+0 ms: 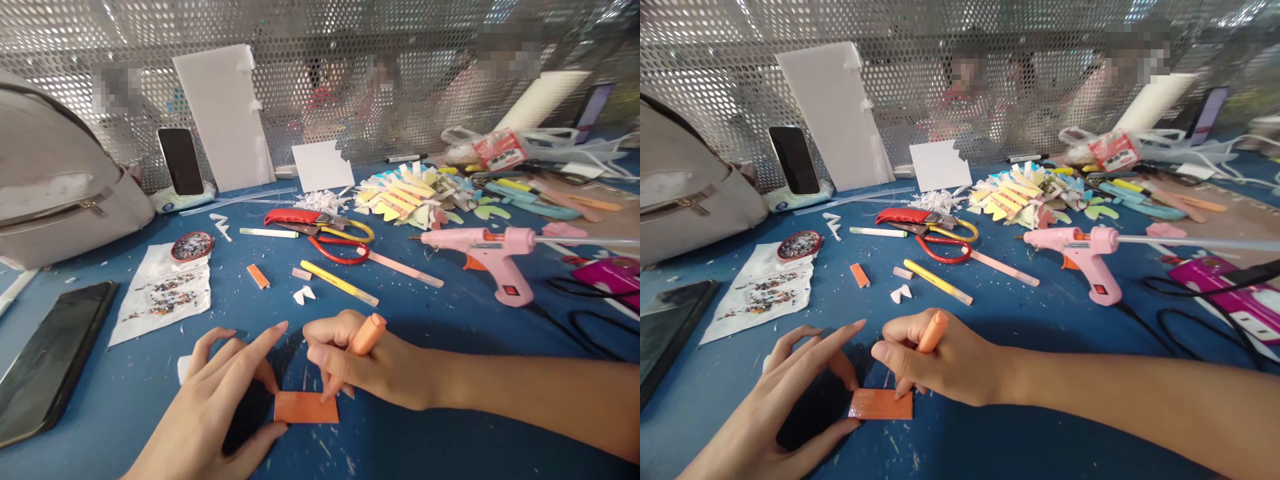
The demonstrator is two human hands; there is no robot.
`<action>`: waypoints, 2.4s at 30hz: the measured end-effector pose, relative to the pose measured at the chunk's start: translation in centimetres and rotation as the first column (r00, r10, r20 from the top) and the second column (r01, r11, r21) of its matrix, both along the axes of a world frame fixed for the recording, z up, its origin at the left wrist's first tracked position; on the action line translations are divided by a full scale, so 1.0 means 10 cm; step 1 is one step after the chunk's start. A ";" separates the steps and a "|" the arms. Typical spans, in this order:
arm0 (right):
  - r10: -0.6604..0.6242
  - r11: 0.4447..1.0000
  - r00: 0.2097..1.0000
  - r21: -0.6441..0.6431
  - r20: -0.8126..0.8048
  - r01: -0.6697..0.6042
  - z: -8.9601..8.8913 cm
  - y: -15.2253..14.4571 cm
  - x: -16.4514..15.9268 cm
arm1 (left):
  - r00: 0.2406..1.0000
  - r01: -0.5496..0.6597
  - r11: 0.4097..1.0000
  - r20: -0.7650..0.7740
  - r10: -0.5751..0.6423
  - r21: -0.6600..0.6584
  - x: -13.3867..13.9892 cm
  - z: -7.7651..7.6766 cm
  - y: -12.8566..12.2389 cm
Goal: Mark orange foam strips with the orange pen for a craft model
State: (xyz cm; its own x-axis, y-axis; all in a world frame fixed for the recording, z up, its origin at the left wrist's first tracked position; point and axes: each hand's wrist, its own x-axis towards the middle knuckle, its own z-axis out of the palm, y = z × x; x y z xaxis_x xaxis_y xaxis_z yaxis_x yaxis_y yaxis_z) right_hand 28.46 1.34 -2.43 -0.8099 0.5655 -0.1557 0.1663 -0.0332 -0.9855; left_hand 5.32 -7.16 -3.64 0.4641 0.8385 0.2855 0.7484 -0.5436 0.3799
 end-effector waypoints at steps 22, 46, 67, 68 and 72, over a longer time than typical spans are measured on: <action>-0.034 0.999 0.998 0.018 0.045 0.033 0.01 0.01 0.00 | 0.999 -0.034 0.999 0.008 0.035 -0.038 0.02 0.00 -0.03; 0.065 0.995 0.998 0.073 0.001 -0.065 0.01 -0.01 0.02 | 1.000 -0.029 0.999 0.001 0.029 -0.021 0.01 0.00 -0.03; 0.036 0.995 0.999 0.096 -0.004 -0.035 0.00 -0.01 0.02 | 0.999 -0.039 0.998 0.019 0.040 -0.046 0.03 0.01 -0.04; 0.040 0.995 0.999 0.096 0.003 -0.040 0.00 -0.01 0.02 | 0.999 -0.033 0.998 0.031 0.035 -0.051 0.03 0.02 -0.04; 0.067 0.997 0.998 0.047 0.003 -0.067 0.01 -0.01 0.02 | 0.999 -0.025 0.998 0.041 0.027 -0.057 0.03 0.02 -0.04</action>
State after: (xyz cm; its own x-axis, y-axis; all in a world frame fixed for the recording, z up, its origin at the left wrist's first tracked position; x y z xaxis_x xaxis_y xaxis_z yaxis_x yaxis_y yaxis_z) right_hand 28.62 1.19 -2.28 -0.8461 0.5165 -0.1317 0.1683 0.0244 -0.9854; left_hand 5.63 -7.51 -3.43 0.4307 0.8654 0.2562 0.7449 -0.5011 0.4405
